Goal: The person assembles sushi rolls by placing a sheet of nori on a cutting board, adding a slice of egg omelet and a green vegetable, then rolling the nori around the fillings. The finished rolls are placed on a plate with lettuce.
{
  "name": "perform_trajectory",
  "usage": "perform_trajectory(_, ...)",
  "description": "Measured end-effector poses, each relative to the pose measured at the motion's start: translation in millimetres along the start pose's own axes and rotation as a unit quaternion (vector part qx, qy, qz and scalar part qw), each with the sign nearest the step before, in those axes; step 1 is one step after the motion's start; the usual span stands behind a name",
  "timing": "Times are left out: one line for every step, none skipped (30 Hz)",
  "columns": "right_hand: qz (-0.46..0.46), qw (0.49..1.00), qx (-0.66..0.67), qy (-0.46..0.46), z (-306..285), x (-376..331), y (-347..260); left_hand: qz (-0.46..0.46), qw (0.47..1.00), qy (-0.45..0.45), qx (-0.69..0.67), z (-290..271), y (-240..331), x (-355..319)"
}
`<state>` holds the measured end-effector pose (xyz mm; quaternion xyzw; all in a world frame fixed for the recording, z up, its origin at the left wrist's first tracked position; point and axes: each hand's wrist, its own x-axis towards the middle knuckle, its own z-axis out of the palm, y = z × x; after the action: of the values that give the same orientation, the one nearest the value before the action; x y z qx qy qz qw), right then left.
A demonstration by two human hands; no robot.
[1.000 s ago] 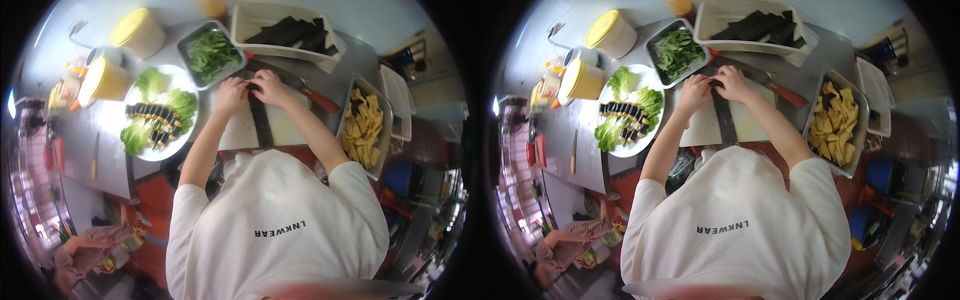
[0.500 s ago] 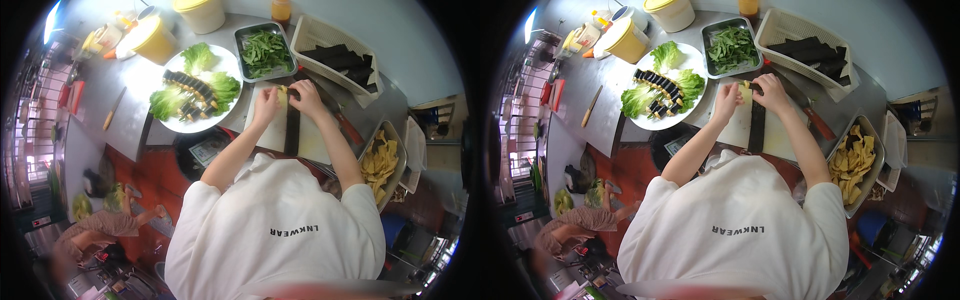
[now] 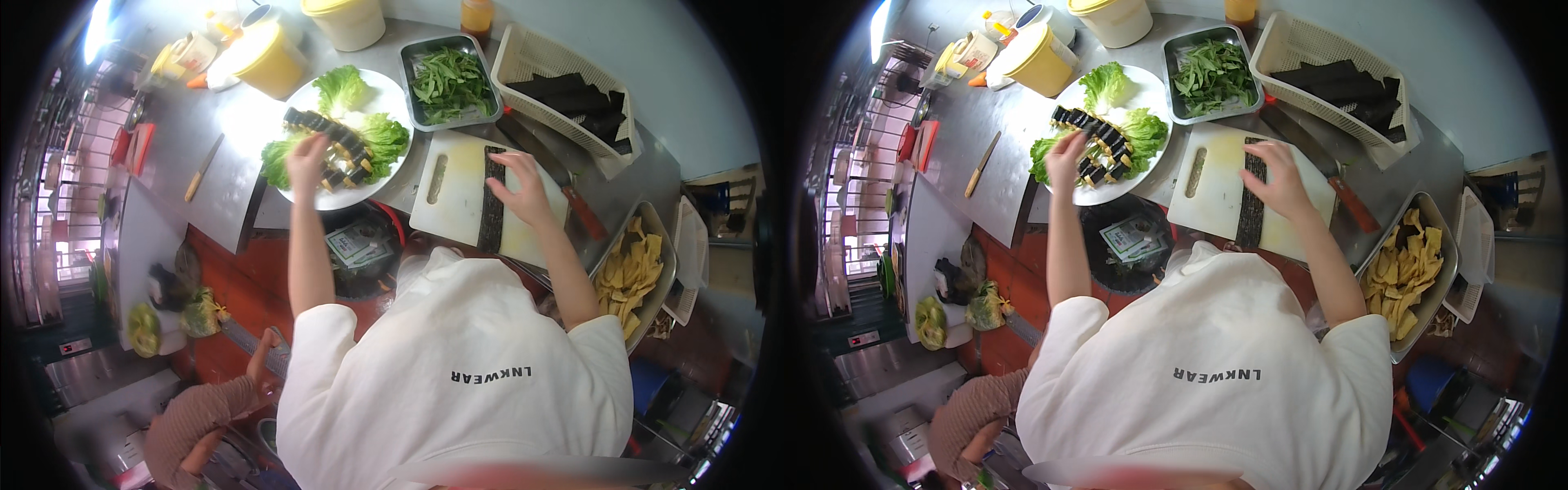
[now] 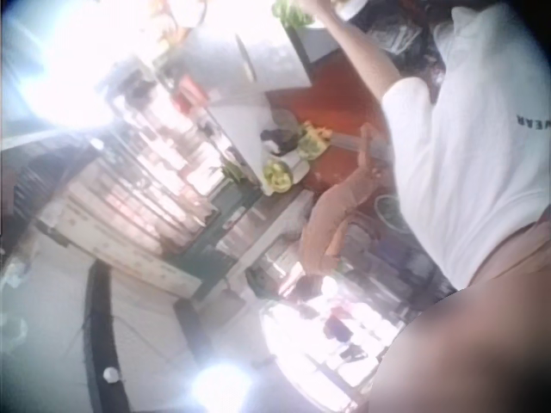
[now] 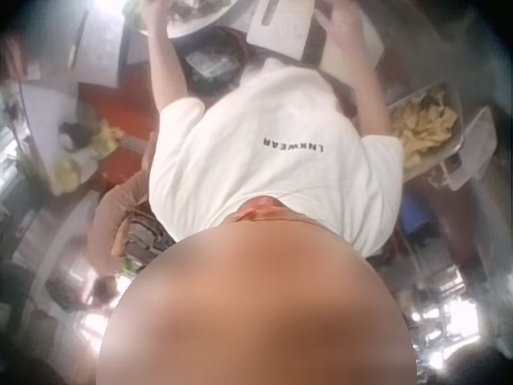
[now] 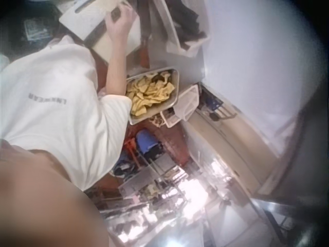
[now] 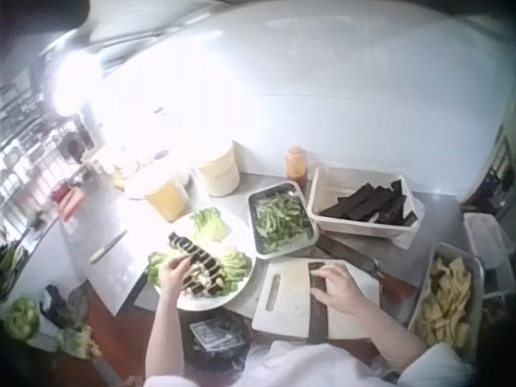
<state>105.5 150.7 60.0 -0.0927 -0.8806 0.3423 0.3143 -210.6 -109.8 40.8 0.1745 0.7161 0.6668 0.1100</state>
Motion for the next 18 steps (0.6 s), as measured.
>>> perform_trajectory(0.012,1.0,-0.014,0.003,-11,-6,2,0.019,0.996,0.027,0.086,-27,-7,12)
perform_trajectory(0.024,0.999,-0.027,0.005,-22,-13,4,-0.007,0.984,0.065,0.166,-53,-23,20)
perform_trajectory(0.04,0.998,-0.044,0.011,-34,-20,6,-0.012,0.96,0.056,0.273,-70,-36,26)
perform_trajectory(0.062,0.997,-0.046,0.02,-48,-27,11,-0.009,0.947,0.042,0.317,-76,-52,29)
perform_trajectory(0.088,0.994,-0.048,0.032,-61,-36,15,-0.004,0.932,0.024,0.362,-77,-61,30)
perform_trajectory(0.119,0.99,-0.056,0.048,-72,-47,16,-0.011,0.921,0.02,0.388,-62,-55,30)
perform_trajectory(0.131,0.987,-0.055,0.071,-83,-56,15,-0.015,0.91,0.012,0.415,-47,-46,25)
perform_trajectory(0.144,0.984,-0.058,0.092,-98,-62,13,0.033,0.895,0.005,0.444,-54,-49,25)
perform_trajectory(0.159,0.978,-0.069,0.115,-116,-73,15,0.085,0.882,-0.005,0.464,-63,-55,27)
perform_trajectory(0.164,0.974,-0.094,0.126,-135,-85,20,0.007,0.903,-0.014,0.43,-55,-44,23)
perform_trajectory(0.211,0.964,-0.101,0.127,-155,-95,17,-0.074,0.919,-0.023,0.386,-53,-34,15)
perform_trajectory(0.255,0.949,-0.096,0.156,-174,-107,18,-0.035,0.898,0.012,0.438,-60,-38,10)
perform_trajectory(0.283,0.935,-0.122,0.173,-192,-119,23,0.035,0.866,-0.005,0.498,-78,-41,11)
perform_trajectory(0.315,0.917,-0.149,0.195,-214,-138,28,0.161,0.847,0.063,0.503,-77,-48,13)
perform_trajectory(0.36,0.894,-0.162,0.213,-235,-159,30,0.247,0.805,0.07,0.535,-79,-49,19)
perform_trajectory(0.4,0.872,-0.168,0.227,-255,-180,31,0.287,0.802,0.068,0.519,-71,-43,22)
perform_trajectory(0.455,0.843,-0.203,0.203,-273,-203,29,0.282,0.819,0.077,0.493,-53,-34,17)
perform_trajectory(0.506,0.813,-0.228,0.174,-284,-220,30,0.313,0.828,0.082,0.458,-28,-18,5)
